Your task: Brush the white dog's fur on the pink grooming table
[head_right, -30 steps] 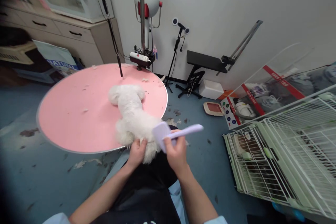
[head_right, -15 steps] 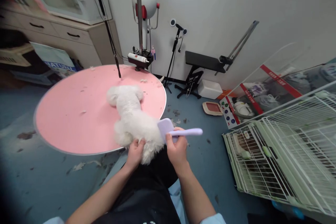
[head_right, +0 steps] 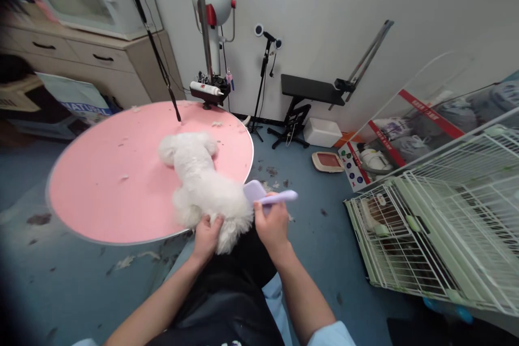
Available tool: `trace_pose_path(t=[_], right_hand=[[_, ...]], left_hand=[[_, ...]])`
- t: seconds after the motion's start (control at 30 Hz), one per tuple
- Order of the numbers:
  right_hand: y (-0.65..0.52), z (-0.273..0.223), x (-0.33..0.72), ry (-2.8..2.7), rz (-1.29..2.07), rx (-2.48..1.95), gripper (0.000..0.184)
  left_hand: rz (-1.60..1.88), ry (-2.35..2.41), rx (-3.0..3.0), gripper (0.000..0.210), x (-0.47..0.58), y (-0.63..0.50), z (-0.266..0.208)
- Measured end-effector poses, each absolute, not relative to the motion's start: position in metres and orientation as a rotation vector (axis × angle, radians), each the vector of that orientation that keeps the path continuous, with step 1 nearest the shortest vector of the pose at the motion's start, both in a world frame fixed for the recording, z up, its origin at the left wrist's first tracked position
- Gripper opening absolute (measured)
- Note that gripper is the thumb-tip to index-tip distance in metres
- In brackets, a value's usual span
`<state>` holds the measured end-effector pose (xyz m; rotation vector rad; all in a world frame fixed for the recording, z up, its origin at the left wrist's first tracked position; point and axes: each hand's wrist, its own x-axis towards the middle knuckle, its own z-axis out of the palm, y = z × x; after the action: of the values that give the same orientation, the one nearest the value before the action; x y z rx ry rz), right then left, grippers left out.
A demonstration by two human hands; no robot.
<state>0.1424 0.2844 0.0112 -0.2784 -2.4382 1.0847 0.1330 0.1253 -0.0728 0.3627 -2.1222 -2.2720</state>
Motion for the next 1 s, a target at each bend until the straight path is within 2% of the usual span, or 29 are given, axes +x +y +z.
trace_pose_path(t=[0.13, 0.27, 0.4, 0.47, 0.53, 0.67, 0.73, 0.83, 0.93, 1.0], right_hand=[[0.284, 0.009, 0.142, -2.583, 1.293, -0.149, 0.025], [0.286, 0.008, 0.14, -2.343, 1.131, -0.297, 0.026], [0.285, 0.009, 0.14, -2.564, 1.368, -0.133, 0.022], [0.284, 0.009, 0.14, -2.636, 1.251, -0.152, 0.022], [0.282, 0.011, 0.139, -2.469, 1.106, -0.276, 0.025], [0.28, 0.016, 0.135, -2.634, 1.28, -0.07, 0.022], [0.28, 0.02, 0.131, -2.682, 1.224, -0.062, 0.02], [0.282, 0.025, 0.127, -2.443, 1.152, -0.223, 0.023], [0.281, 0.027, 0.125, -2.643, 1.279, -0.009, 0.022], [0.279, 0.027, 0.123, -2.744, 1.173, 0.019, 0.02]], left_hand=[[-2.369, -2.077, 0.388, 0.03, 0.132, 0.126, -0.072], [-2.378, -2.055, 0.366, 0.032, 0.131, 0.125, -0.072], [-2.432, -2.052, 0.348, 0.033, 0.13, 0.125, -0.073], [-2.469, -2.022, 0.323, 0.034, 0.13, 0.125, -0.073], [-2.488, -1.992, 0.311, 0.034, 0.13, 0.126, -0.073], [-2.478, -2.019, 0.297, 0.031, 0.13, 0.127, -0.072], [-2.473, -2.032, 0.286, 0.029, 0.131, 0.128, -0.072], [-2.464, -2.049, 0.293, 0.029, 0.132, 0.127, -0.072], [-2.454, -2.09, 0.298, 0.03, 0.131, 0.125, -0.073], [-2.462, -2.095, 0.291, 0.03, 0.131, 0.124, -0.073]])
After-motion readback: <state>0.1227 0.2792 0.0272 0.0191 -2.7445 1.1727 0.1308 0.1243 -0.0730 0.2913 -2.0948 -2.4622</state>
